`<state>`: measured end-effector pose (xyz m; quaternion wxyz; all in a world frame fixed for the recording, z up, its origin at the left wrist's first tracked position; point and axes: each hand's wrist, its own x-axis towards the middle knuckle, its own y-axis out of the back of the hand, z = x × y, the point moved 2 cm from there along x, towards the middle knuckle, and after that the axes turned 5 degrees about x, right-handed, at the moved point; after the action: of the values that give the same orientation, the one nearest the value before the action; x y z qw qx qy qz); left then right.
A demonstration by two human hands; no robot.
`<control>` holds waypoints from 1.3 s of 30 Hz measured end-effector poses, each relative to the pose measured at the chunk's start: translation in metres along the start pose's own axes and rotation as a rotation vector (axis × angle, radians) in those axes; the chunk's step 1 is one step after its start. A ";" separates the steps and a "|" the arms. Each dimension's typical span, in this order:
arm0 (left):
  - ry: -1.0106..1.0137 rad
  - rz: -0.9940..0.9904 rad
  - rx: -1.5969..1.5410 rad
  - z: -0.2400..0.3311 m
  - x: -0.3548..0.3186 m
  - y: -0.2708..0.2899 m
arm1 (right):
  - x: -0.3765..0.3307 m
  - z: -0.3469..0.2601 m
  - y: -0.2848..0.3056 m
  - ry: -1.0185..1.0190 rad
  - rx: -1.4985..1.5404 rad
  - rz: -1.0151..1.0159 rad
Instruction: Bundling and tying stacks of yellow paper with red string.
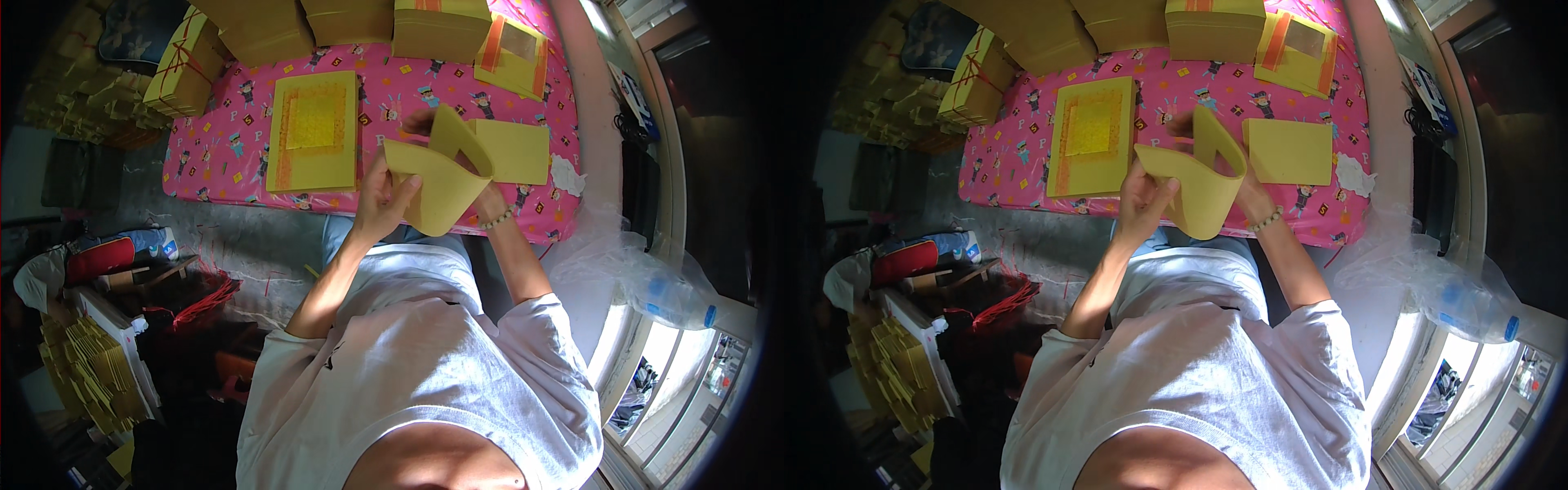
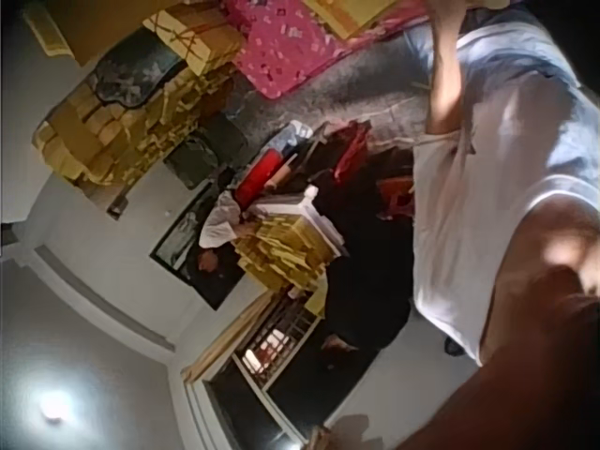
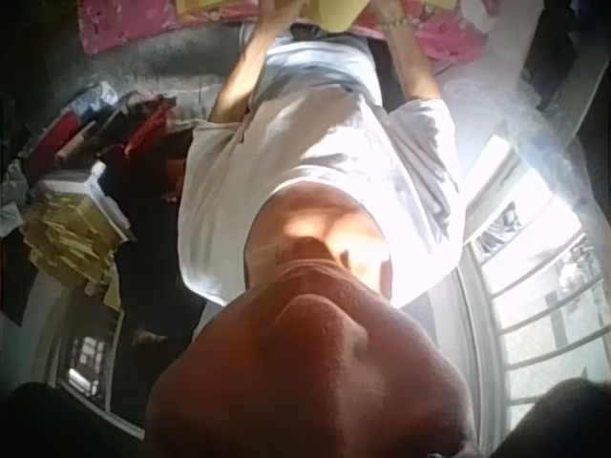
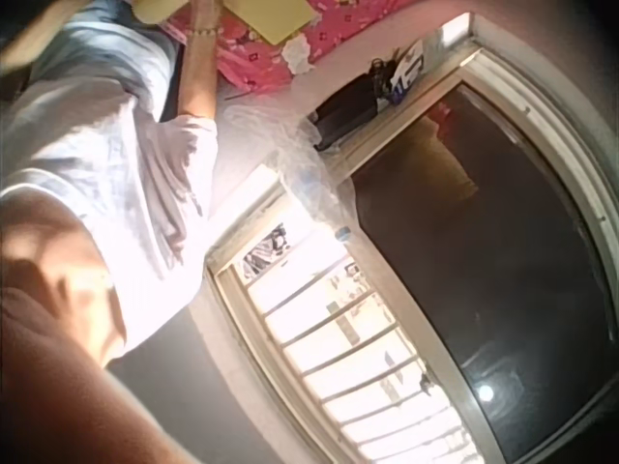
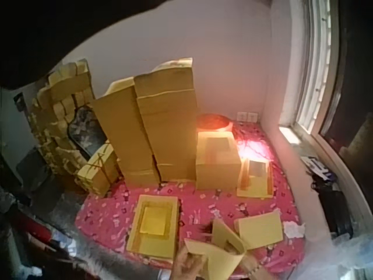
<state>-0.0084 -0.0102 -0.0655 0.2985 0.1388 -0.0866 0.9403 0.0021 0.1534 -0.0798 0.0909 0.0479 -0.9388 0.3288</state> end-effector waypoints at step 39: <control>0.834 -0.063 -0.370 0.000 0.042 0.008 | -0.036 -0.027 -0.014 -0.308 -0.237 0.497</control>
<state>-0.0461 0.0064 -0.0529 0.3563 -0.3045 -0.1213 0.8750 0.0429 0.1605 -0.0581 -0.1304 -0.1450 -0.9563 0.2181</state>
